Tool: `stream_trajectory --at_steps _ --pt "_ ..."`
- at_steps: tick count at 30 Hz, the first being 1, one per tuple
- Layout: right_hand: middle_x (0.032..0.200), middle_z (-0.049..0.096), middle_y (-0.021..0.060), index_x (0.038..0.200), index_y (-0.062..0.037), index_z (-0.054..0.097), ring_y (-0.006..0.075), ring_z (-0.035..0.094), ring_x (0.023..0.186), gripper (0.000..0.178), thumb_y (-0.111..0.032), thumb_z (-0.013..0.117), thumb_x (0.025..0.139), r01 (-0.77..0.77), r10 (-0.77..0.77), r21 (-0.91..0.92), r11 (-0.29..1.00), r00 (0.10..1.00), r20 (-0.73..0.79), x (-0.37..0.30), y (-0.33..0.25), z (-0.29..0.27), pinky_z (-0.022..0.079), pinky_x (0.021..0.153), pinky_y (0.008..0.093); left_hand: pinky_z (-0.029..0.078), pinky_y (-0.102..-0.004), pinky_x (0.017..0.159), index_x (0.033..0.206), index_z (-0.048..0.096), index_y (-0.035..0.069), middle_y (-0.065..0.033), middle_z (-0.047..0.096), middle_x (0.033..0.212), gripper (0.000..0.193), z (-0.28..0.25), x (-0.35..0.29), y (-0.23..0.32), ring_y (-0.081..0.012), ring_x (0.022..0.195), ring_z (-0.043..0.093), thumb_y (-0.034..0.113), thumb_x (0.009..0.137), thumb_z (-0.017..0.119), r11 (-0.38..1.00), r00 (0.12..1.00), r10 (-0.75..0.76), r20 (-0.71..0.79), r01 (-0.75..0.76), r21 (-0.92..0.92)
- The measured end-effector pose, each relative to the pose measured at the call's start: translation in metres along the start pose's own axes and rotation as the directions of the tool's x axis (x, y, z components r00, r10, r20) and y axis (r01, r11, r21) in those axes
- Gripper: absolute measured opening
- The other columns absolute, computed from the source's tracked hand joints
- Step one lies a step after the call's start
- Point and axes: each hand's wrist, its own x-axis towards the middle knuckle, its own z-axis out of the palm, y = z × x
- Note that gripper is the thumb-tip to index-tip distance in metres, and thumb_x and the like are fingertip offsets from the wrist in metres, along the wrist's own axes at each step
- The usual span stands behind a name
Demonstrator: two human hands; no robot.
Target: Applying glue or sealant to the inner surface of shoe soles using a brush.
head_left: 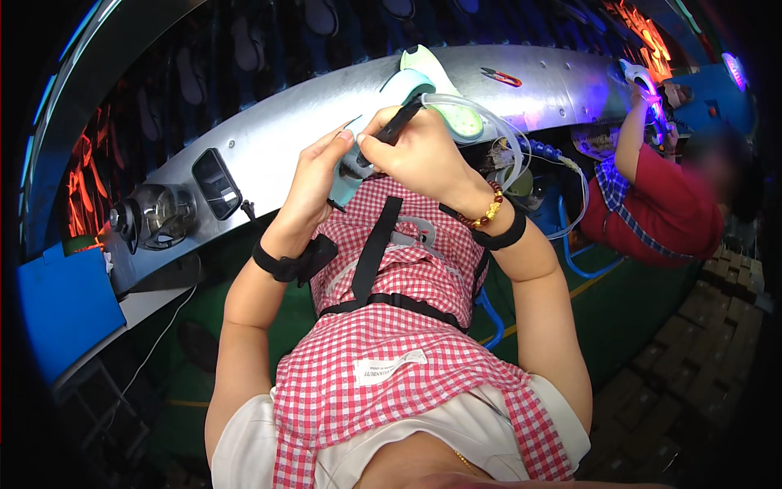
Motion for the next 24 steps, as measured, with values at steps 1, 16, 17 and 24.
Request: stream_trajectory --at_steps 1,16,17,24 --pt "0.054 0.055 0.0054 0.072 0.0029 0.058 0.0100 0.054 0.052 0.010 -0.007 0.057 0.073 -0.050 0.050 -0.005 0.999 0.999 0.013 0.002 0.001 0.001 0.042 0.047 0.0234 0.044 -0.0225 0.067 0.105 0.054 -0.003 -0.0062 0.057 0.088 0.029 0.000 0.000 0.000 -0.0105 0.077 0.054 0.017 0.087 0.046 1.000 1.000 0.014 0.018 -0.014 -0.005" --pt "0.076 0.062 0.0074 0.088 0.0039 0.060 0.0121 0.060 0.069 0.015 -0.007 0.059 0.078 0.007 0.078 0.444 0.896 0.982 -0.174 0.001 0.037 -0.038 0.050 0.064 0.0210 0.052 -0.0450 0.073 0.118 0.037 -0.004 -0.0200 0.053 0.106 0.044 -0.007 -0.004 0.005 -0.0299 0.090 0.058 0.028 0.088 0.038 0.863 0.990 -0.079 0.121 0.128 -0.489" --pt "0.076 0.061 0.0064 0.091 0.0033 0.060 0.0107 0.060 0.068 0.017 -0.007 0.059 0.078 0.007 0.071 0.410 0.912 0.982 -0.175 0.002 0.040 -0.038 0.049 0.062 0.0197 0.052 -0.0450 0.073 0.118 0.037 -0.004 -0.0200 0.053 0.106 0.044 -0.006 -0.003 0.005 -0.0299 0.090 0.058 0.028 0.088 0.038 0.859 0.987 -0.057 0.150 0.125 -0.497" --pt "0.078 0.061 0.0043 0.089 0.0008 0.062 0.0079 0.057 0.070 0.014 -0.007 0.060 0.077 0.079 0.015 0.230 0.970 0.924 -0.383 0.025 0.069 -0.037 0.044 0.060 0.0183 0.047 -0.0540 0.076 0.118 0.037 -0.003 -0.0214 0.049 0.111 0.046 0.003 -0.001 0.001 -0.0349 0.096 0.054 0.031 0.088 0.038 0.833 0.985 -0.073 0.158 0.147 -0.533"
